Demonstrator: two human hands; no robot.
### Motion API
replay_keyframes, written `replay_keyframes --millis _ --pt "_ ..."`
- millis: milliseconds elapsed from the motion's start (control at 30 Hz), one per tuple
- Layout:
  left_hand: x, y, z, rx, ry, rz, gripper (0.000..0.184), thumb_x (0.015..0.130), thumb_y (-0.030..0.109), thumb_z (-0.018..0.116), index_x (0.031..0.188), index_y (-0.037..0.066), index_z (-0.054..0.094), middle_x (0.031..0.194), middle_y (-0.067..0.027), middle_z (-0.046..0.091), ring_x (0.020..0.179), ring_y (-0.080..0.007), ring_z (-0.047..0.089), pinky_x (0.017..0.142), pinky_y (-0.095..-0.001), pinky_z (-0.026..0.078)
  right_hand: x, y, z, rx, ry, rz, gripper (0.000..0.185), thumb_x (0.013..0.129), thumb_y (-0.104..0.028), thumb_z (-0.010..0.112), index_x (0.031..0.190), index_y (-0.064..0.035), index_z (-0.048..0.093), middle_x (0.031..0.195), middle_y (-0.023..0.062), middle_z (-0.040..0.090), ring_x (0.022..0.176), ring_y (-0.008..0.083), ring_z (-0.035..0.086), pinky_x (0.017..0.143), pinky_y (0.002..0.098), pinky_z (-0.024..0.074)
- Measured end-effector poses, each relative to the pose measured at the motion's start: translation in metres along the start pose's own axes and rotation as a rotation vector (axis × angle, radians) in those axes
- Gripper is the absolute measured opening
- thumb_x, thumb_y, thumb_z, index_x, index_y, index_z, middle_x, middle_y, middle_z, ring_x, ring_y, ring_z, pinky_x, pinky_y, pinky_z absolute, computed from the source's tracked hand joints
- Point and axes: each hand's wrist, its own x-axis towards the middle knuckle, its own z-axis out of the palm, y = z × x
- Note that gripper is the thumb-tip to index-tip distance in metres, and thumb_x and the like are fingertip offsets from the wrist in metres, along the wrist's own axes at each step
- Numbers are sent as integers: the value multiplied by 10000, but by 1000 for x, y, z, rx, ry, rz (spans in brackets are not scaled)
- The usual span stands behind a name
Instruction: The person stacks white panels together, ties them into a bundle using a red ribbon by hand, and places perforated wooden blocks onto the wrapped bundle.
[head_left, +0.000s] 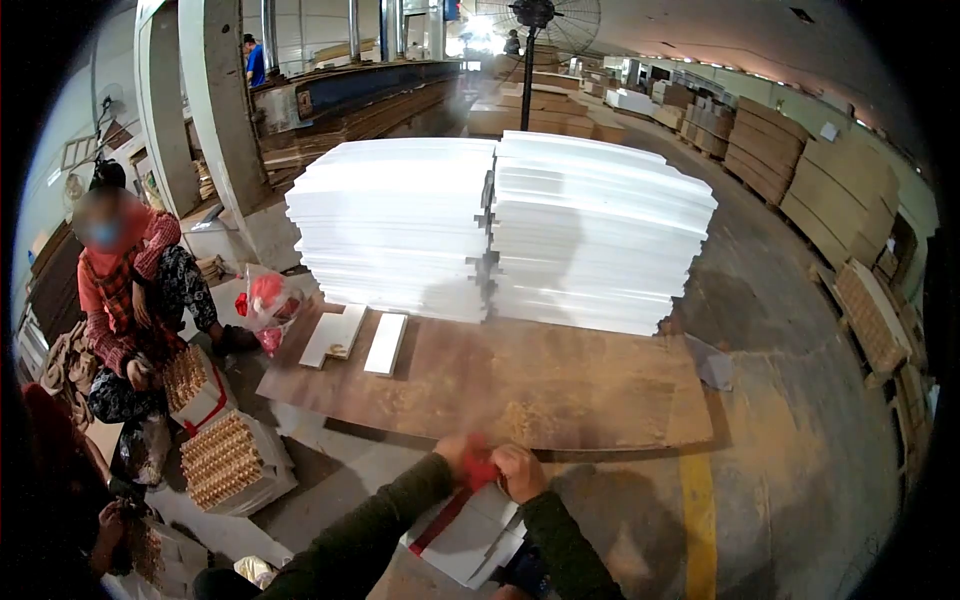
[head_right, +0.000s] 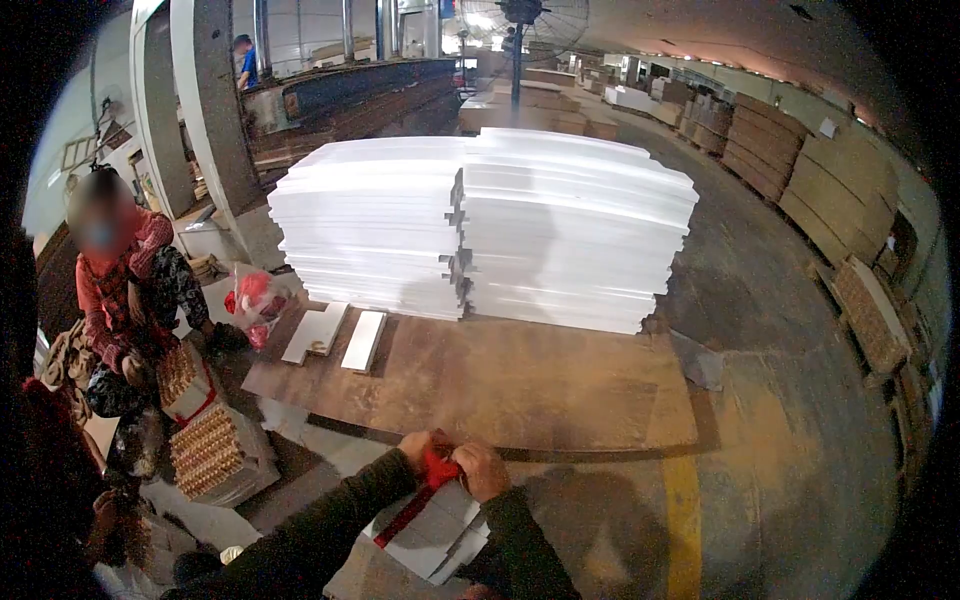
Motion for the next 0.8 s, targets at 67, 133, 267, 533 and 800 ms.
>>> replay_keyframes --millis 67,133,267,533,800 --pt "11 -7 -7 -46 -77 65 169 742 174 576 854 50 605 874 -159 602 776 -302 584 661 -388 462 -5 5 5 14 218 -208 228 641 -51 599 863 -79 559 900 108 589 876 297 563 745 409 451" --pt "19 -14 -10 -211 -389 28 166 746 147 555 866 49 616 925 -154 599 804 -292 584 695 -379 460 -8 5 7 33 240 -205 224 651 -64 603 871 -84 563 895 102 593 877 293 566 744 399 457" --pt "24 -49 5 86 -451 486 175 753 127 532 869 35 624 919 -150 607 800 -285 580 719 -364 453 -8 -19 -24 225 326 -155 199 695 -96 611 891 -89 578 876 93 601 875 280 574 738 381 467" --pt "12 2 -25 -66 -331 -152 243 766 311 589 816 86 668 772 -162 623 605 -285 592 579 -365 469 -22 19 26 -10 196 172 311 681 -316 703 923 -131 638 862 48 635 867 225 577 815 393 441" --pt "16 -3 -22 98 -235 24 160 682 163 611 794 50 618 744 -135 604 702 -336 585 622 -393 476 -22 -32 -27 245 284 20 162 699 -176 642 825 -81 606 937 49 596 884 246 557 787 369 444"
